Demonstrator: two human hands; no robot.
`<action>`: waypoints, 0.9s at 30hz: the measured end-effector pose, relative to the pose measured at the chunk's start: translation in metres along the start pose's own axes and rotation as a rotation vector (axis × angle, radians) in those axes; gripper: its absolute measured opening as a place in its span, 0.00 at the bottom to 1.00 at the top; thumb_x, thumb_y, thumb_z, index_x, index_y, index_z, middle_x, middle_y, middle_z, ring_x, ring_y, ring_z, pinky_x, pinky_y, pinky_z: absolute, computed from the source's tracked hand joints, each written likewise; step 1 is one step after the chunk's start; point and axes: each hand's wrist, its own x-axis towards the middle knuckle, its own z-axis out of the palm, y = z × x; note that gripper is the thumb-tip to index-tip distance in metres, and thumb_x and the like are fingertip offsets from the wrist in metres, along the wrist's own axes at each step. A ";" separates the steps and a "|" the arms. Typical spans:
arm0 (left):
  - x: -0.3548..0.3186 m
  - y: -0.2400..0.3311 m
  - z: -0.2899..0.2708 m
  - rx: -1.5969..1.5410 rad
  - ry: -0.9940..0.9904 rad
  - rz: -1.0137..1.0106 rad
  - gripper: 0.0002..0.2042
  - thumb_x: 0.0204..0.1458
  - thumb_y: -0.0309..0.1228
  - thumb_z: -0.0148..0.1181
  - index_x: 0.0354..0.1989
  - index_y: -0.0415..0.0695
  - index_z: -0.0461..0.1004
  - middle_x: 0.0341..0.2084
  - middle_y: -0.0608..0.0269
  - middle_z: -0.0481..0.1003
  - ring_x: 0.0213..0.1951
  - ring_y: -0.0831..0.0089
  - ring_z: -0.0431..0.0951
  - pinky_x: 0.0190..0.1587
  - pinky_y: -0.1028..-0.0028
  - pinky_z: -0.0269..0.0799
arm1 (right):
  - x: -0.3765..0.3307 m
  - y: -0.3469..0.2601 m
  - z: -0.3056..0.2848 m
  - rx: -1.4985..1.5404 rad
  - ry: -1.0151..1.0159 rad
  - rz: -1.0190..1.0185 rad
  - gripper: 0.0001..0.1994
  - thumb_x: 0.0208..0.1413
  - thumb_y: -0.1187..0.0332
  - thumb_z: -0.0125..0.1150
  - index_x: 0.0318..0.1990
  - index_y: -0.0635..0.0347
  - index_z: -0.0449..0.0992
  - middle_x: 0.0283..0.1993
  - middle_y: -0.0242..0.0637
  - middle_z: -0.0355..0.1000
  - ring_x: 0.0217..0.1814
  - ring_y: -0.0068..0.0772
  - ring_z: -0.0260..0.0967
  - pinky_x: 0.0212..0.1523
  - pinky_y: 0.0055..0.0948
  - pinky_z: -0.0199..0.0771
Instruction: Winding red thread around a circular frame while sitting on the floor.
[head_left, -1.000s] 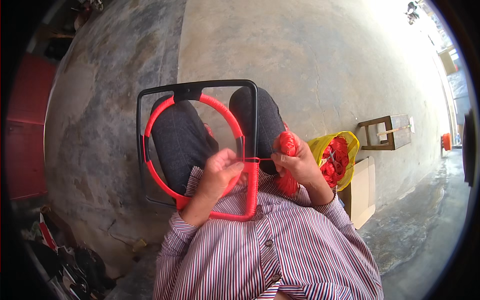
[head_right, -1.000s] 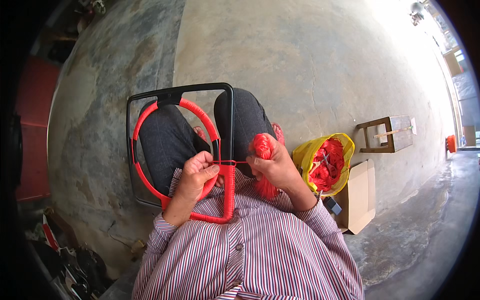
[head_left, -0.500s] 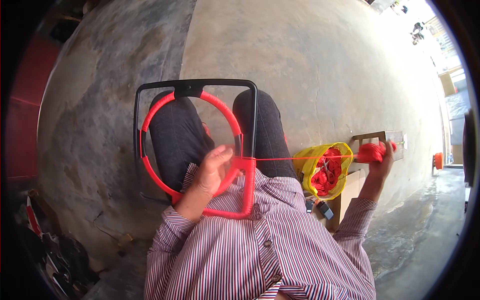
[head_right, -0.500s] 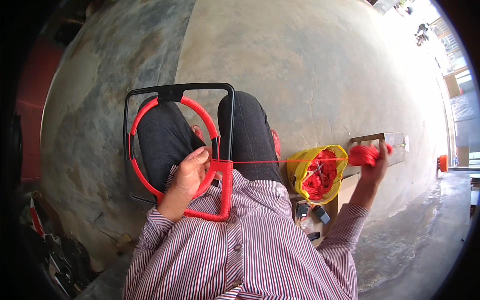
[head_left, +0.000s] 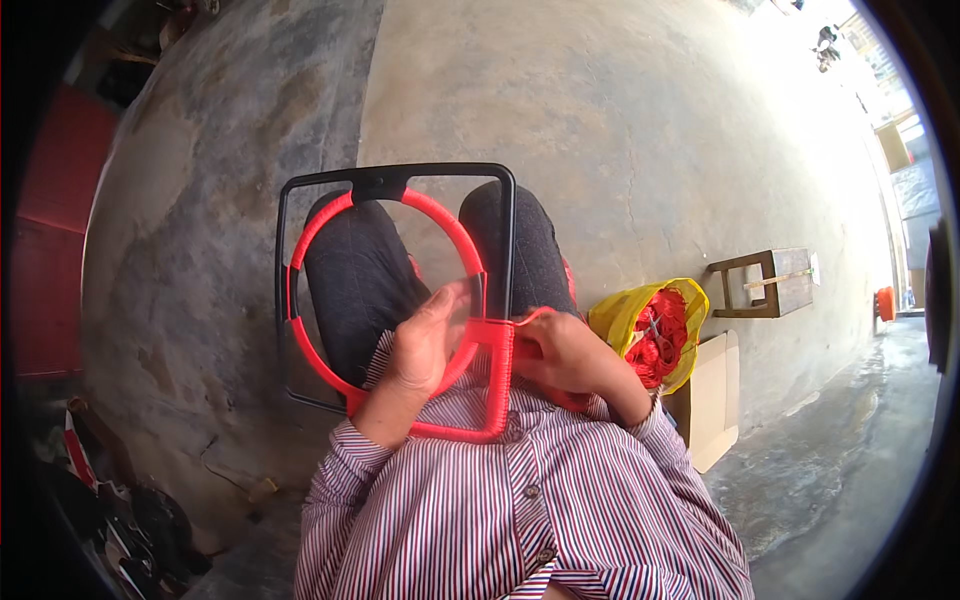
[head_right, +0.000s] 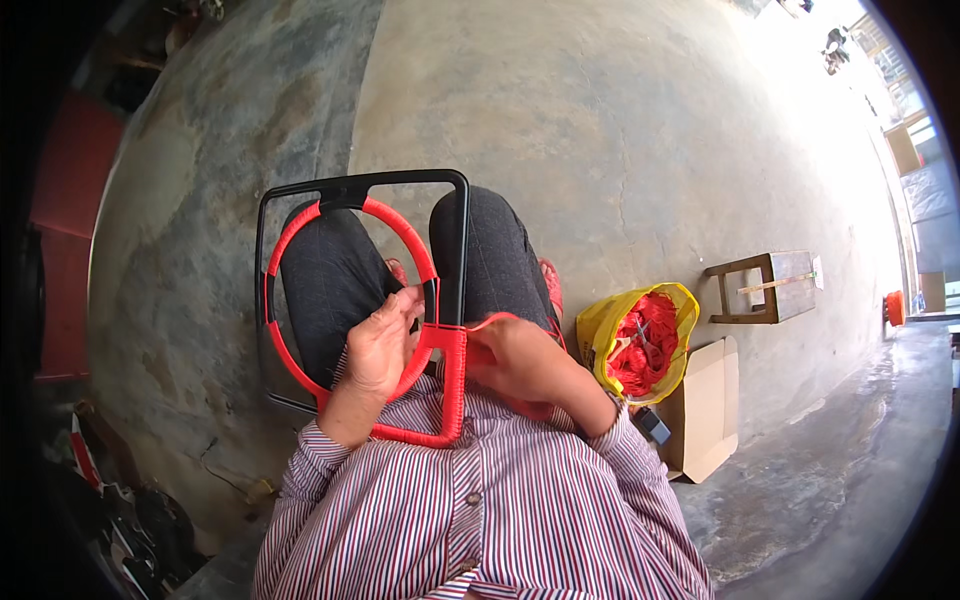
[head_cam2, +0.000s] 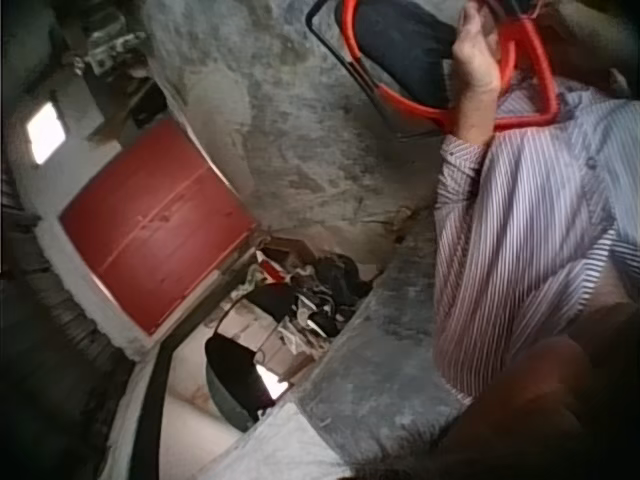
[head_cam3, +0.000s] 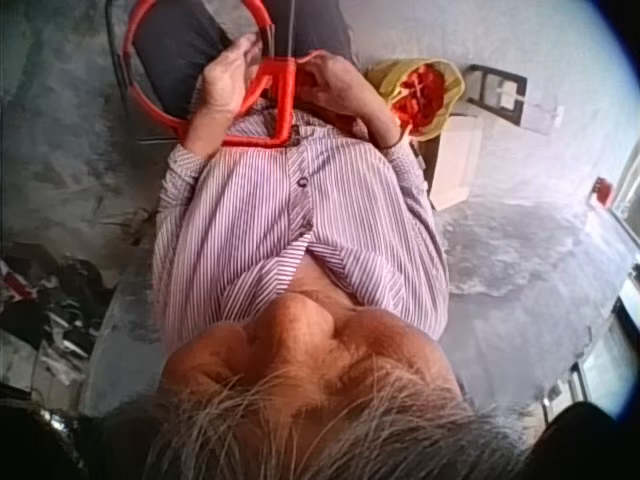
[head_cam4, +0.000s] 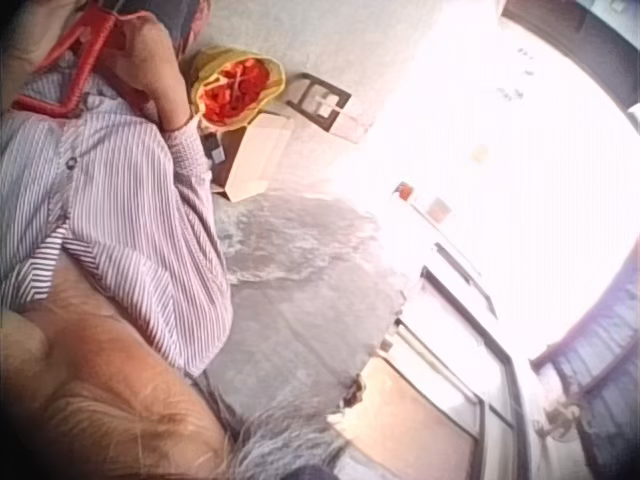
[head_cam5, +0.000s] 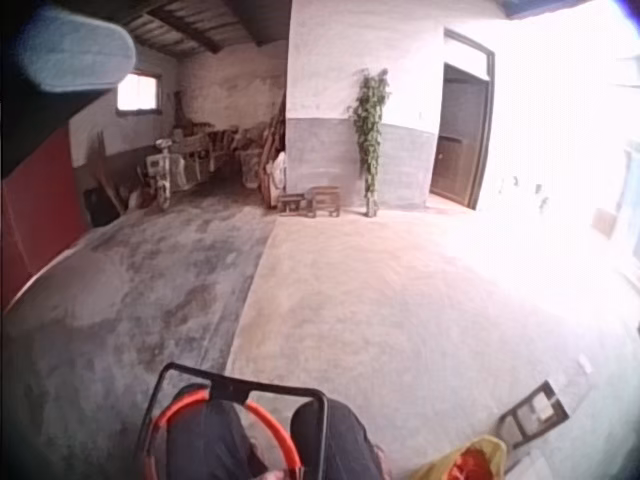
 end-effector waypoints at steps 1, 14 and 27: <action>0.001 0.002 0.003 -0.036 -0.032 -0.041 0.19 0.60 0.39 0.45 0.53 0.39 0.67 0.46 0.59 0.72 0.48 0.68 0.72 0.54 0.69 0.64 | 0.008 -0.004 -0.003 -0.003 0.001 -0.003 0.22 0.43 0.74 0.63 0.50 0.61 0.72 0.38 0.48 0.72 0.40 0.44 0.71 0.43 0.36 0.70; -0.017 0.001 0.029 0.414 0.097 0.589 0.12 0.55 0.27 0.54 0.46 0.38 0.65 0.43 0.57 0.68 0.41 0.74 0.71 0.42 0.78 0.67 | 0.044 -0.021 -0.006 -0.190 0.539 -0.233 0.28 0.37 0.71 0.69 0.51 0.61 0.68 0.51 0.40 0.68 0.55 0.39 0.64 0.56 0.39 0.62; 0.002 -0.008 -0.008 0.186 0.234 0.240 0.12 0.59 0.33 0.47 0.48 0.40 0.65 0.25 0.66 0.69 0.23 0.82 0.64 0.25 0.82 0.59 | -0.044 0.046 -0.065 0.757 0.429 0.300 0.07 0.40 0.69 0.55 0.23 0.64 0.69 0.22 0.33 0.69 0.26 0.24 0.65 0.31 0.24 0.65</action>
